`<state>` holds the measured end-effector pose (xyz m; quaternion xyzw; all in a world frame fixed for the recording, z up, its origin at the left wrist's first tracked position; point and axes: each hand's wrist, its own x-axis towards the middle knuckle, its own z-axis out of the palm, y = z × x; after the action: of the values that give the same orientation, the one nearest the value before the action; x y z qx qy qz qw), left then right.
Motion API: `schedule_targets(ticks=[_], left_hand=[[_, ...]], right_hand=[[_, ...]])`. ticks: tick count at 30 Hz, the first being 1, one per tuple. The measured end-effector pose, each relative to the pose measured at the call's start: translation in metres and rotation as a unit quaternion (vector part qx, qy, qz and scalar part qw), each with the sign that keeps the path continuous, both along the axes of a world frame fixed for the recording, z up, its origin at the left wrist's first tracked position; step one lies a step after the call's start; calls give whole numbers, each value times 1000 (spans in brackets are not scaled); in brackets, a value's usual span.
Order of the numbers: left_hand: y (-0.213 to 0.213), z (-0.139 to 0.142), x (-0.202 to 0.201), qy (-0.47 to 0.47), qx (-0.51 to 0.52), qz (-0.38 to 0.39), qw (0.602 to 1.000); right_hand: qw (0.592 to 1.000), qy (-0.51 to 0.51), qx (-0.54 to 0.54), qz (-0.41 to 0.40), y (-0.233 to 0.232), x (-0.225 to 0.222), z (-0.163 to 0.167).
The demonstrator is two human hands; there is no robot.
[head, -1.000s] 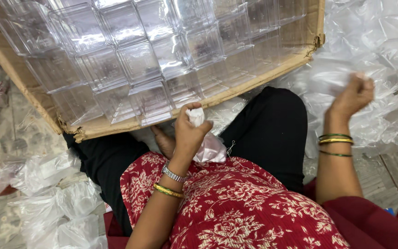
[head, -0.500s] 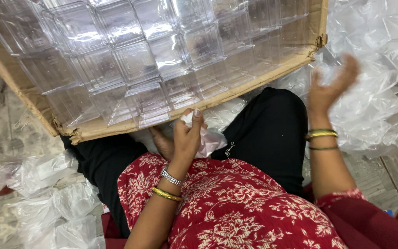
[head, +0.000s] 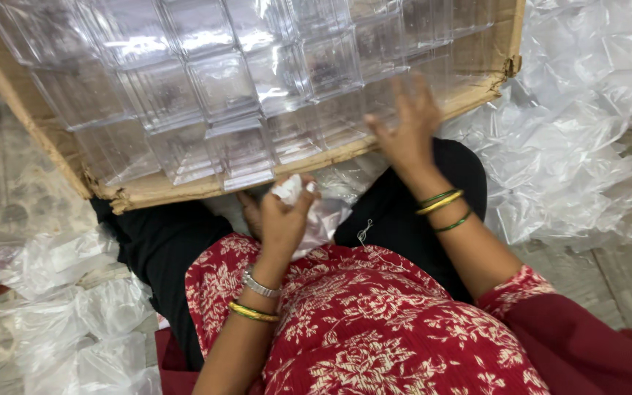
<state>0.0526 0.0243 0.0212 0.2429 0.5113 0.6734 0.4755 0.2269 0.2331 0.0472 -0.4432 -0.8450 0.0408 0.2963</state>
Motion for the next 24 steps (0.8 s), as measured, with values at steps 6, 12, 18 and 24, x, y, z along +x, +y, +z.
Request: schedule_targets(ticks=[6, 12, 18, 24], left_hand=[[-32, 17, -34, 84, 13, 109, 990], [-68, 42, -61, 126, 11, 176, 976], [-75, 55, -67, 22, 58, 155, 986], [-50, 58, -50, -55, 123, 80, 988]], right_hand=[[950, 91, -54, 294, -73, -87, 5], [932, 86, -162, 312, -102, -143, 28], [928, 136, -275, 213, -90, -116, 46], [975, 63, -42, 209, -83, -74, 59]])
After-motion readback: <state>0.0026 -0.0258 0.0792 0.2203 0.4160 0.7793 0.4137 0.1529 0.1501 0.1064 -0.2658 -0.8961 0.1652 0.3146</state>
